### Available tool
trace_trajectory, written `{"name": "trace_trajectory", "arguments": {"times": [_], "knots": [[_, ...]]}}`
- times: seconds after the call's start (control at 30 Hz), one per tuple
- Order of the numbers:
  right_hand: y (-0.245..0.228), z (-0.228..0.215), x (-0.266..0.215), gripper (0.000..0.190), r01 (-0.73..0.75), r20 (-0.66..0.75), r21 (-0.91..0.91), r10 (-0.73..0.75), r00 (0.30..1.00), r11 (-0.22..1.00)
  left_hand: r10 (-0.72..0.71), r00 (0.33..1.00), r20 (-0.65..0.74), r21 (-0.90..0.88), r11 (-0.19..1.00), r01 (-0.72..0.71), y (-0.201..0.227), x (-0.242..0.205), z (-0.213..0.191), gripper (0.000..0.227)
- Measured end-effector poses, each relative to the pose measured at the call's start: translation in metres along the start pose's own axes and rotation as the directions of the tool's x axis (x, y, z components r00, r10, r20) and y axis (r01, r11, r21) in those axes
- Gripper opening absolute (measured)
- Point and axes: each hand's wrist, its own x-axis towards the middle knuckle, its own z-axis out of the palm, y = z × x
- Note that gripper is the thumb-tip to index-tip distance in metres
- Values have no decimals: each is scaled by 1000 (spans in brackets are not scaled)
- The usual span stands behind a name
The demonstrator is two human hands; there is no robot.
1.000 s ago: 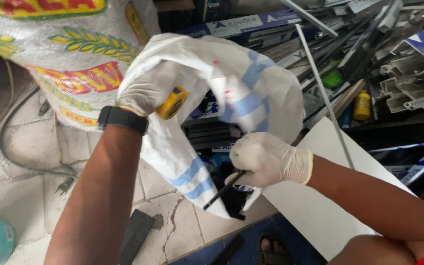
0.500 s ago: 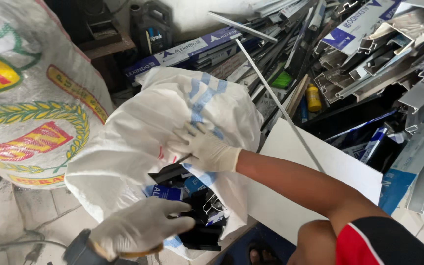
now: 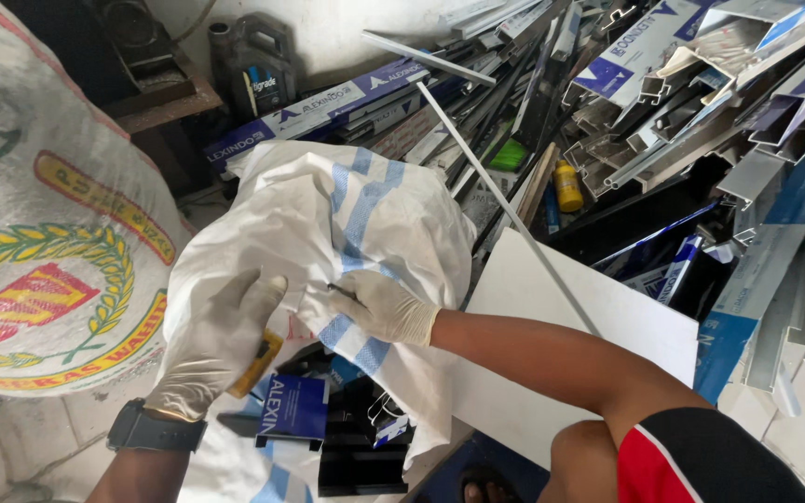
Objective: The person uses a chop saw to cut a white metal profile, then measures and marks a black metal profile with a tape measure and marker. They proceed to cut the black profile into smaller pieces and place them into a large white sack.
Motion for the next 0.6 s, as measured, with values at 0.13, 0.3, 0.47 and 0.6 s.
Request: {"name": "trace_trajectory", "arguments": {"times": [0.13,0.3,0.47,0.6], "knots": [[-39,-11,6,49,-328,-70,317,367,928,890,-36,993,116,-55,998,43,-2,13,6,69],[-62,-2,20,58,-354,-81,482,443,893,802,87,995,43,-62,995,-84,35,-7,-6,61],[-84,-20,39,48,-523,81,434,546,834,733,444,858,-259,52,893,-447,20,7,15,98],[-71,-35,37,18,-499,39,422,534,844,757,570,743,-352,165,819,-550,19,20,39,95]]}}
